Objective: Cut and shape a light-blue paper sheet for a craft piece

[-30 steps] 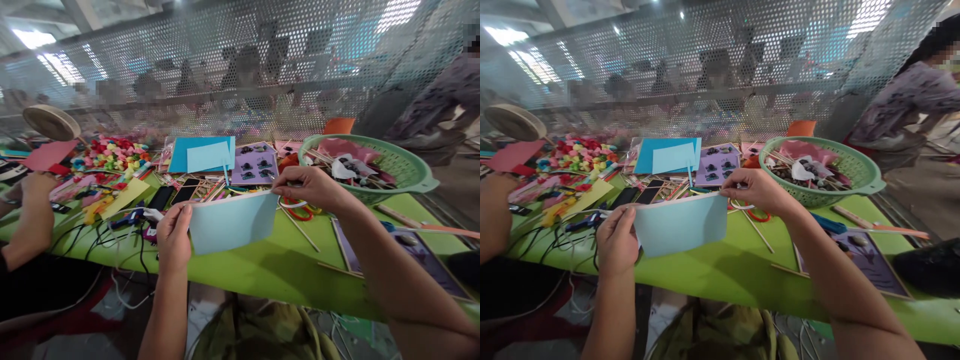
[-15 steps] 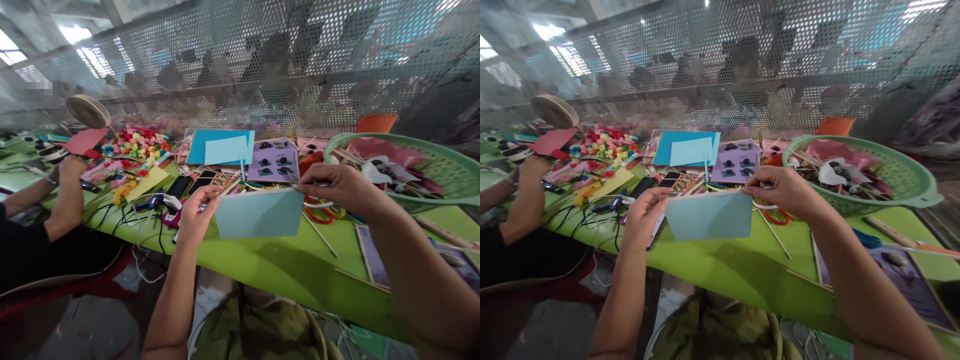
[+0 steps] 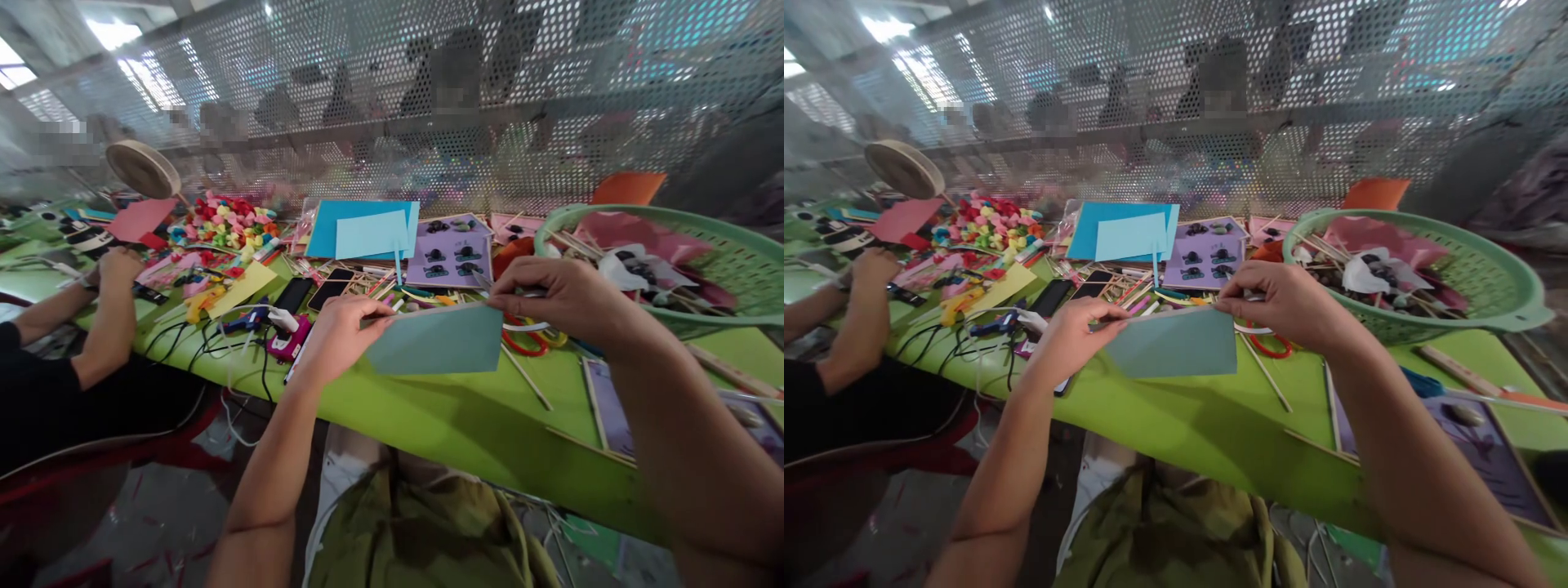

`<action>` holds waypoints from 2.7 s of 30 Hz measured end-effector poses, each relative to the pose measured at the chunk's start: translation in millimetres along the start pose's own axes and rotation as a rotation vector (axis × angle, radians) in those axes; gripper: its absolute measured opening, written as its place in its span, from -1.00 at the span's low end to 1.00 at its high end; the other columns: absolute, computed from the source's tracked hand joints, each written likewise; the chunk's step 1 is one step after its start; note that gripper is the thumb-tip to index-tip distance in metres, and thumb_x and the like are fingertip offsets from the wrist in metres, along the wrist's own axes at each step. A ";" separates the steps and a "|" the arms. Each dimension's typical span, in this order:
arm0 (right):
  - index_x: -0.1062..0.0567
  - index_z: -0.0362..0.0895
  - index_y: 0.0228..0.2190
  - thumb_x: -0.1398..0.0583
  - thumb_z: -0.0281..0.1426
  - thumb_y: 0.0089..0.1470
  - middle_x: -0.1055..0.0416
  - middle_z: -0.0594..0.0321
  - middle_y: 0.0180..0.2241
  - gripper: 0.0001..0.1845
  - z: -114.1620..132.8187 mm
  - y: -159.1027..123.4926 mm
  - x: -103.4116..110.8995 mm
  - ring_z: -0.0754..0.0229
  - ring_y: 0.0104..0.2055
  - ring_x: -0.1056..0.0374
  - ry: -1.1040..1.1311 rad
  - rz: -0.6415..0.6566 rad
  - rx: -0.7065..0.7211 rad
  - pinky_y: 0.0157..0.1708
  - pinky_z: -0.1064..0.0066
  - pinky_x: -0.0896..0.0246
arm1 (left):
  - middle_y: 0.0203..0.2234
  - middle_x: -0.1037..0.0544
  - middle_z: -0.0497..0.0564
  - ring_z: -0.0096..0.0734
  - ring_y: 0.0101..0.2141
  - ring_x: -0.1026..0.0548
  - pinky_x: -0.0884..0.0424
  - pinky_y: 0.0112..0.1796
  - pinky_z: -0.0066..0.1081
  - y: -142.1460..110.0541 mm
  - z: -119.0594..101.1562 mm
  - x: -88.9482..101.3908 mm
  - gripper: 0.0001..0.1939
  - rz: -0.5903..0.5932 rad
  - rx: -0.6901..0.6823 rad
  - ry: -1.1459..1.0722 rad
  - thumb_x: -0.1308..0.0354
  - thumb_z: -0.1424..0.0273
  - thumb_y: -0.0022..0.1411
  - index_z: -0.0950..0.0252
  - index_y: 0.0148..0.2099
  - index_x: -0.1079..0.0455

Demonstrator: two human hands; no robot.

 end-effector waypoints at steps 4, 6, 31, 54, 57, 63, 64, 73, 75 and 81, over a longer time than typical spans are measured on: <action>-0.62 -0.03 -0.49 -0.29 0.10 0.10 -0.50 0.18 -0.44 -0.54 2.3 -0.6 0.9 0.14 -0.41 -0.35 0.001 -0.010 0.024 -0.38 0.26 -0.20 | -0.33 -0.70 0.03 -0.24 -0.25 -0.63 -0.50 -0.06 -0.25 5.1 -0.8 -6.8 -0.88 0.022 -0.010 -0.034 -0.25 0.42 0.29 0.22 -0.24 -0.63; -0.61 -0.04 -0.49 -0.28 0.11 0.10 -0.50 0.17 -0.45 -0.52 3.6 -0.9 1.3 0.14 -0.43 -0.34 0.001 -0.019 0.032 -0.39 0.25 -0.21 | -0.33 -0.70 0.03 -0.24 -0.26 -0.63 -0.50 -0.06 -0.25 7.2 -0.9 -9.3 -0.88 0.031 -0.014 -0.058 -0.24 0.43 0.28 0.21 -0.25 -0.63; -0.63 -0.08 -0.44 -0.27 -0.13 0.20 -0.50 0.20 -0.40 -0.68 29.7 -7.3 2.1 0.19 -0.37 -0.38 -0.073 -0.006 0.135 -0.33 0.35 -0.18 | -0.34 -0.70 0.02 -0.27 -0.30 -0.61 -0.37 -0.29 -0.35 44.3 -64.8 -41.1 -0.85 0.191 -0.148 -0.134 -0.22 0.36 0.32 0.21 -0.24 -0.63; -0.54 -0.06 -0.50 -0.27 -0.07 0.13 -0.50 0.19 -0.43 -0.65 17.9 -6.4 21.1 0.13 -0.38 -0.35 -0.079 -0.054 0.084 -0.32 0.29 -0.19 | -0.40 -0.64 0.01 -0.31 -0.35 -0.52 -0.36 -0.35 -0.41 38.5 -28.1 -29.5 -0.70 0.201 0.029 -0.225 -0.17 0.15 0.31 0.25 -0.29 -0.59; -0.55 -0.06 -0.50 -0.27 -0.04 0.13 -0.48 0.20 -0.45 -0.63 15.9 -5.8 22.4 0.15 -0.41 -0.33 -0.081 -0.049 0.079 -0.35 0.28 -0.16 | -0.36 -0.65 0.01 -0.27 -0.30 -0.55 -0.40 -0.29 -0.40 29.6 -15.7 -20.7 -0.69 0.174 0.072 -0.247 -0.19 0.13 0.29 0.24 -0.28 -0.59; -0.54 -0.04 -0.52 -0.26 0.02 0.13 -0.45 0.18 -0.49 -0.58 12.8 -6.5 27.0 0.12 -0.44 -0.29 -0.096 -0.050 0.084 -0.38 0.24 -0.11 | -0.37 -0.65 0.03 -0.27 -0.32 -0.55 -0.42 -0.26 -0.39 10.1 12.7 -3.6 -0.70 0.119 0.164 -0.236 -0.21 0.13 0.29 0.25 -0.33 -0.57; -0.53 -0.04 -0.52 -0.26 0.01 0.13 -0.45 0.18 -0.49 -0.58 12.0 -6.5 27.1 0.11 -0.43 -0.30 -0.092 -0.051 0.080 -0.37 0.23 -0.12 | -0.37 -0.66 0.03 -0.26 -0.33 -0.56 -0.42 -0.27 -0.38 7.9 16.9 -2.1 -0.70 0.120 0.159 -0.219 -0.21 0.14 0.29 0.24 -0.33 -0.58; -0.53 -0.09 -0.48 -0.26 -0.13 0.19 -0.47 0.20 -0.43 -0.67 7.9 0.3 -11.6 0.17 -0.39 -0.35 -0.093 0.112 0.098 -0.35 0.33 -0.14 | -0.27 -0.70 0.00 -0.28 -0.30 -0.59 -0.37 -0.29 -0.40 23.7 -19.7 -39.4 -0.71 0.377 -0.044 -0.147 -0.15 0.18 0.36 0.18 -0.05 -0.61; -0.53 -0.11 -0.47 -0.25 -0.16 0.21 -0.47 0.21 -0.43 -0.67 7.0 1.7 -20.6 0.19 -0.38 -0.36 -0.087 0.130 0.121 -0.34 0.36 -0.15 | -0.29 -0.68 -0.01 -0.31 -0.32 -0.57 -0.33 -0.30 -0.41 31.8 -31.5 -54.9 -0.68 0.418 -0.061 -0.196 -0.11 0.17 0.39 0.22 -0.04 -0.59; -0.63 -0.10 -0.30 -0.20 -0.31 0.20 -0.56 0.15 -0.29 -0.80 -4.1 7.8 -23.8 0.15 -0.29 -0.42 -0.021 0.031 0.078 -0.30 0.36 -0.22 | -0.16 -0.62 0.07 -0.21 -0.15 -0.54 -0.36 -0.14 -0.33 49.3 -15.9 -89.8 -0.73 0.368 0.005 -0.407 -0.11 0.20 0.34 0.27 -0.20 -0.53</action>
Point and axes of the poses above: each hand's wrist, its own y-axis towards the middle knuckle, its own x-axis out of the back of the hand, z = x × y, the point moved 4 cm from there along y, towards the middle knuckle
